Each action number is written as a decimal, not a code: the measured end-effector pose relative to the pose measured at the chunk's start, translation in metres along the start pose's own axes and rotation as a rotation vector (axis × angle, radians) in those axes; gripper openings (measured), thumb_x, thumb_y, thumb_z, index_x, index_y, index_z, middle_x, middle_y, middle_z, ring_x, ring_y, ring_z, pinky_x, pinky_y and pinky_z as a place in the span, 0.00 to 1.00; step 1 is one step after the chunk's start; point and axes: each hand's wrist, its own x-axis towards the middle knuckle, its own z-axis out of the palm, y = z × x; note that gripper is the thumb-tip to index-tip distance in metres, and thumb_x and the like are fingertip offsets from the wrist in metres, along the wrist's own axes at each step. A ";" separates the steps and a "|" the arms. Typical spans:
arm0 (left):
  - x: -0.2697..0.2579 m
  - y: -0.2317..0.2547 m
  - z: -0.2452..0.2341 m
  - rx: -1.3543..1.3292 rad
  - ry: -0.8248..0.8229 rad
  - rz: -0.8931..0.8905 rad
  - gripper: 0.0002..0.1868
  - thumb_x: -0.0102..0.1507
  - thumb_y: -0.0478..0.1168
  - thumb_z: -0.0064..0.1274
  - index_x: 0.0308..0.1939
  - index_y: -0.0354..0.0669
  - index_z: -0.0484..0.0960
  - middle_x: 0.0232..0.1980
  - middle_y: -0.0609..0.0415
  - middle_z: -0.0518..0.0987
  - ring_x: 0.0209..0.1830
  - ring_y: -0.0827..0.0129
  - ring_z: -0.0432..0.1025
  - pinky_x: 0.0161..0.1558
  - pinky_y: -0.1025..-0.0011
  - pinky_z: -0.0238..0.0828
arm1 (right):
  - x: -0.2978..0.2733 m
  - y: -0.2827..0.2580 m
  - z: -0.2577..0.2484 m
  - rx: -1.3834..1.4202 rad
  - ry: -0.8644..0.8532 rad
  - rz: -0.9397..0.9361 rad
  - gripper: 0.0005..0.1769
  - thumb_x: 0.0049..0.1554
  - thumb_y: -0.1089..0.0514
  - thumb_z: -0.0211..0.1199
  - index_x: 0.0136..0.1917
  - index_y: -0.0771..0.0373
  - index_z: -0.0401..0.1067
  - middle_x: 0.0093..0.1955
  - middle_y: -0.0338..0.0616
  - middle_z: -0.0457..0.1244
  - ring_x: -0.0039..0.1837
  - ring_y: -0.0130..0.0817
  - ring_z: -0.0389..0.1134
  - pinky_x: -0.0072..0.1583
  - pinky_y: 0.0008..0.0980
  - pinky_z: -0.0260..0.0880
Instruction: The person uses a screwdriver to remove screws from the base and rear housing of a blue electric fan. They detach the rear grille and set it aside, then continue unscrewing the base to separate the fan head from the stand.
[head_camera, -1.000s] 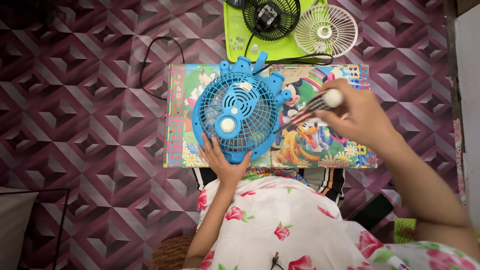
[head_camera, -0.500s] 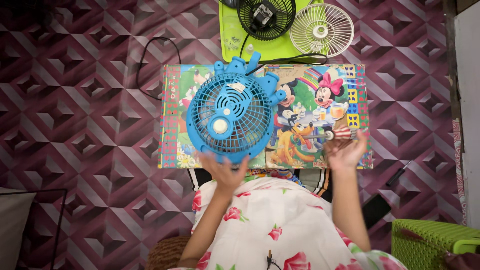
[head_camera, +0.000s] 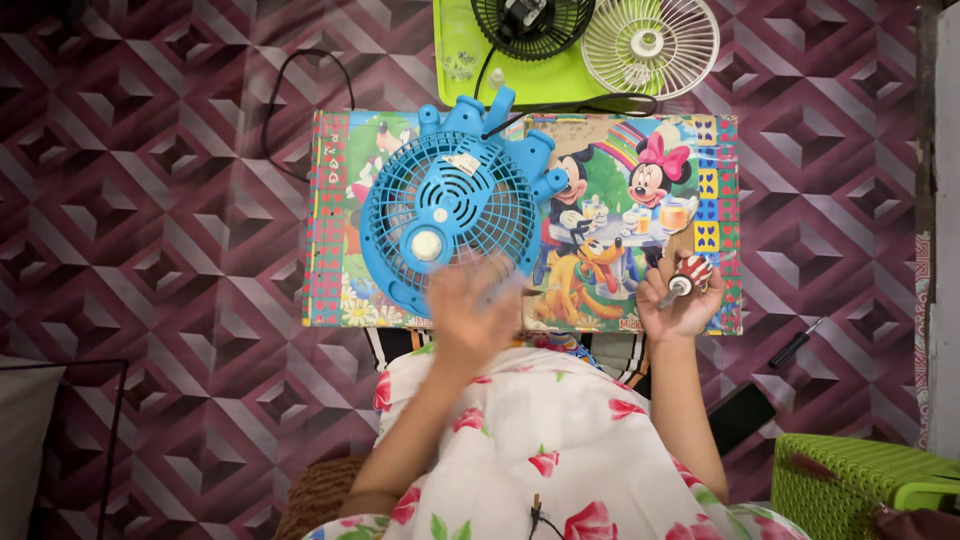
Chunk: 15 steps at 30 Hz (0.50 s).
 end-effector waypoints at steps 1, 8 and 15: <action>0.009 -0.010 -0.008 0.069 -0.020 -0.105 0.21 0.62 0.49 0.63 0.59 0.58 0.81 0.70 0.56 0.72 0.78 0.51 0.57 0.75 0.43 0.45 | 0.000 0.000 0.000 0.004 -0.009 0.006 0.26 0.64 0.36 0.55 0.58 0.61 0.70 0.31 0.37 0.51 0.35 0.29 0.49 0.41 0.30 0.54; 0.068 -0.049 -0.029 0.106 -0.079 -0.344 0.45 0.55 0.61 0.68 0.70 0.44 0.73 0.77 0.42 0.64 0.78 0.37 0.52 0.74 0.37 0.47 | 0.001 0.001 0.002 -0.058 -0.005 0.000 0.25 0.63 0.36 0.57 0.58 0.59 0.70 0.32 0.37 0.51 0.36 0.30 0.50 0.41 0.31 0.55; 0.066 -0.036 -0.033 0.169 -0.126 -0.386 0.45 0.53 0.63 0.69 0.68 0.47 0.75 0.75 0.44 0.65 0.75 0.40 0.56 0.69 0.42 0.53 | -0.003 0.001 0.001 -0.060 0.010 -0.003 0.25 0.62 0.36 0.57 0.58 0.58 0.69 0.34 0.38 0.53 0.39 0.32 0.51 0.43 0.32 0.58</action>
